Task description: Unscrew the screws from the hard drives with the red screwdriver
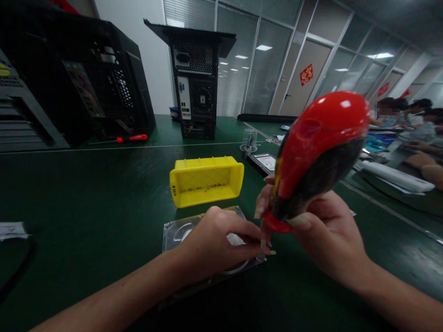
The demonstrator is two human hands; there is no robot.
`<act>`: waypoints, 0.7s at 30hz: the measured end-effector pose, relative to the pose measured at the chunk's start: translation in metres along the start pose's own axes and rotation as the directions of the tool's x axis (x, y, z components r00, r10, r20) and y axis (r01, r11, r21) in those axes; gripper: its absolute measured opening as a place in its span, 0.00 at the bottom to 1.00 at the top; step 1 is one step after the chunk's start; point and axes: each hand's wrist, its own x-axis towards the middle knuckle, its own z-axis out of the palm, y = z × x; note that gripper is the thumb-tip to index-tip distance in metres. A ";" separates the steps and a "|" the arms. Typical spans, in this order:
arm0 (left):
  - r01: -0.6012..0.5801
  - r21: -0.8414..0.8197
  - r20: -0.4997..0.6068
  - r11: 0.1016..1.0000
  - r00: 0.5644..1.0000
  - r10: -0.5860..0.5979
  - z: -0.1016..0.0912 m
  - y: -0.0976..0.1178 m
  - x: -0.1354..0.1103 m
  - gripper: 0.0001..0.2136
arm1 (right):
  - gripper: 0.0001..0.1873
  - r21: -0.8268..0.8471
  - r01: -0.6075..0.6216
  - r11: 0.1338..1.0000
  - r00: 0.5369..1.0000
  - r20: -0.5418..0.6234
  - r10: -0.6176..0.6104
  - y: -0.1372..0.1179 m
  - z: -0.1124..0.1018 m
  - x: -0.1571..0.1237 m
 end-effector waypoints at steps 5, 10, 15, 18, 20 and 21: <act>-0.035 -0.005 -0.026 0.999 0.999 0.035 0.001 -0.001 -0.001 0.04 | 0.12 -0.007 0.000 1.000 1.000 -0.003 0.000 0.000 0.000 0.002; -0.044 0.002 -0.047 0.999 0.998 0.044 0.003 -0.003 -0.002 0.04 | 0.10 0.047 -0.029 0.998 0.999 0.023 0.028 -0.003 0.001 0.003; -0.078 0.034 -0.081 0.996 0.993 0.080 0.002 -0.004 -0.002 0.06 | 0.12 0.181 -0.055 0.982 0.993 0.111 0.035 -0.007 0.004 0.005; -0.082 0.070 -0.085 0.994 0.993 0.088 0.001 -0.004 -0.002 0.06 | 0.12 0.165 -0.072 0.984 0.989 0.140 0.049 -0.006 0.004 0.005; -0.082 0.065 -0.076 0.995 0.993 0.087 0.001 -0.003 -0.002 0.05 | 0.13 0.156 -0.067 0.985 0.990 0.137 0.046 -0.005 0.004 0.005; -0.075 0.060 -0.070 0.995 0.994 0.079 0.001 -0.003 -0.002 0.05 | 0.13 0.155 -0.059 0.986 0.991 0.128 0.039 -0.005 0.004 0.005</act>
